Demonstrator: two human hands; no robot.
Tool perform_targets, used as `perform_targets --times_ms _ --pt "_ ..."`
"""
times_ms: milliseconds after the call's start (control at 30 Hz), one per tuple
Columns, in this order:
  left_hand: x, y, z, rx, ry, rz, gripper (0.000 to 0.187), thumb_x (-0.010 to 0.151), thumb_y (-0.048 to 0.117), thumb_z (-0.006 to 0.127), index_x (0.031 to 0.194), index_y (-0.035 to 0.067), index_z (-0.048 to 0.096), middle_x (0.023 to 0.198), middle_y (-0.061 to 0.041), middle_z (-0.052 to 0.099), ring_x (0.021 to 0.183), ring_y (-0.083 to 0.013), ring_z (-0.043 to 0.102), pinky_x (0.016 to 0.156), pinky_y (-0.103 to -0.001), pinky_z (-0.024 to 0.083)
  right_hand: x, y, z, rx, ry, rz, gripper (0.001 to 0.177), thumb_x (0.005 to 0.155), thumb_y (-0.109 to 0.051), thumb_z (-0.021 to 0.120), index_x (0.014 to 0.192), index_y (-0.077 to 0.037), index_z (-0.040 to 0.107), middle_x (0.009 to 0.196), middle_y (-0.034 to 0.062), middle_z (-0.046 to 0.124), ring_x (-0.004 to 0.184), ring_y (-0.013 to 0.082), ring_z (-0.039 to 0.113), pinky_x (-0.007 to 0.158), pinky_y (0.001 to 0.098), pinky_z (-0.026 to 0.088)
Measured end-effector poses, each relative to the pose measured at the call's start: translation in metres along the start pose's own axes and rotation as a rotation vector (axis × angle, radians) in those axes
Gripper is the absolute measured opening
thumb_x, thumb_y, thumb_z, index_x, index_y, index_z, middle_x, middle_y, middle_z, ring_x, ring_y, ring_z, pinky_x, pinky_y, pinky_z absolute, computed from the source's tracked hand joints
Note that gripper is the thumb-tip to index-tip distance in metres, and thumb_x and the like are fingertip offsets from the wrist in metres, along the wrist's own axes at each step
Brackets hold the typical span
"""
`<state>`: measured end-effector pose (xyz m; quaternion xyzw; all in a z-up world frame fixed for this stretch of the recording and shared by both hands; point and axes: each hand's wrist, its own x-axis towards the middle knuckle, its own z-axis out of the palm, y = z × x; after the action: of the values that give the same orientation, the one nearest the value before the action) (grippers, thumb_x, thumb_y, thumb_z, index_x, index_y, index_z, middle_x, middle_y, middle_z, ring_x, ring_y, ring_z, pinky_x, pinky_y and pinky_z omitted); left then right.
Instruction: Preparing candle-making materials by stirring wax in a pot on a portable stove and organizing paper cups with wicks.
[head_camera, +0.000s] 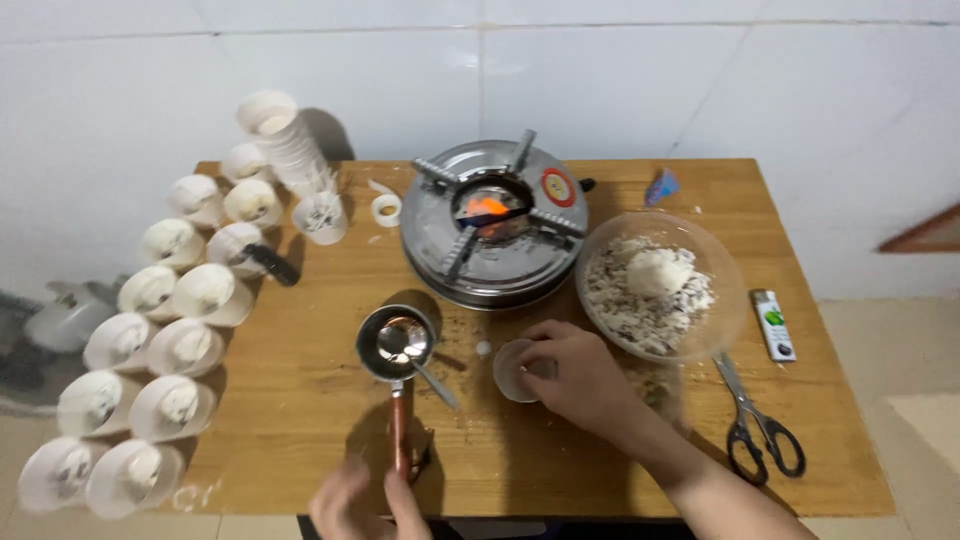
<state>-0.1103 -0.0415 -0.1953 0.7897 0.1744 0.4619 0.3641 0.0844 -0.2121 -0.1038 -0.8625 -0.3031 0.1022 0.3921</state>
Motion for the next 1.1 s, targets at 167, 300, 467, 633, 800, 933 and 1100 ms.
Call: perform_targets --times_ms 167,300,467,633,800,933,1100 --pt "-0.121 -0.065 0.065 -0.165 0.008 0.174 0.022 0.075 0.042 0.073 0.072 0.023 0.063 0.094 0.006 0.063 0.095 -0.0118 0.064 0.090 -0.033 0.058 0.002 0.012 0.004 -0.095 -0.021 -0.120 0.015 0.071 -0.016 0.076 0.083 -0.009 0.083 0.113 0.0039 0.074 0.096 0.0238 0.069 0.084 0.0346 0.054" --pt "-0.043 0.073 0.062 -0.013 -0.321 -0.270 0.055 0.063 0.012 0.083 0.114 0.004 0.064 0.128 -0.022 0.057 0.115 -0.0359 0.065 0.097 -0.045 0.056 0.001 0.016 0.005 -0.121 0.004 -0.189 0.018 0.073 -0.019 0.075 0.087 -0.015 0.084 0.109 0.0010 0.074 0.095 0.0228 0.067 0.084 0.0341 0.053" --pt "-0.008 0.085 0.083 0.038 -0.395 -0.192 0.108 0.058 0.016 0.092 0.146 -0.001 0.031 0.148 -0.026 0.038 0.132 -0.0451 0.052 0.103 -0.051 0.050 -0.002 0.010 -0.002 -0.092 -0.079 -0.169 0.021 0.075 -0.024 0.075 0.090 -0.013 0.084 0.101 0.0023 0.075 0.084 0.0230 0.069 0.075 0.0346 0.054" --pt "0.013 0.081 0.090 0.052 -0.368 -0.143 0.108 0.057 0.012 0.092 0.146 -0.005 0.033 0.141 -0.027 0.050 0.123 -0.0414 0.062 0.097 -0.047 0.055 -0.007 0.009 0.002 -0.155 -0.118 -0.134 0.017 0.076 -0.022 0.075 0.090 -0.016 0.083 0.098 -0.0006 0.073 0.090 0.0216 0.067 0.079 0.0351 0.054" --pt "0.021 0.074 0.096 0.040 -0.407 -0.310 0.105 0.055 0.013 0.092 0.148 0.007 0.043 0.126 -0.008 0.070 0.111 -0.0268 0.071 0.087 -0.038 0.060 -0.005 0.014 0.003 -0.158 -0.105 -0.180 0.016 0.074 -0.020 0.074 0.087 -0.015 0.083 0.100 0.0002 0.073 0.090 0.0235 0.068 0.078 0.0353 0.054" --pt "0.014 0.068 0.092 0.036 -0.372 -0.246 0.094 0.056 0.017 0.094 0.139 0.005 0.051 0.125 -0.011 0.069 0.108 -0.0284 0.072 0.084 -0.039 0.060 -0.007 0.011 0.003 -0.168 -0.156 -0.155 0.018 0.074 -0.021 0.075 0.089 -0.015 0.084 0.104 -0.0033 0.074 0.089 0.0202 0.068 0.078 0.0331 0.054" --pt "0.009 0.061 0.093 0.044 -0.384 -0.227 0.090 0.057 0.019 0.096 0.134 0.003 0.053 0.118 -0.012 0.070 0.102 -0.0279 0.074 0.082 -0.038 0.061 -0.007 0.010 0.004 -0.165 -0.153 -0.172 0.017 0.074 -0.021 0.075 0.088 -0.015 0.083 0.104 -0.0029 0.073 0.090 0.0199 0.067 0.078 0.0326 0.053"
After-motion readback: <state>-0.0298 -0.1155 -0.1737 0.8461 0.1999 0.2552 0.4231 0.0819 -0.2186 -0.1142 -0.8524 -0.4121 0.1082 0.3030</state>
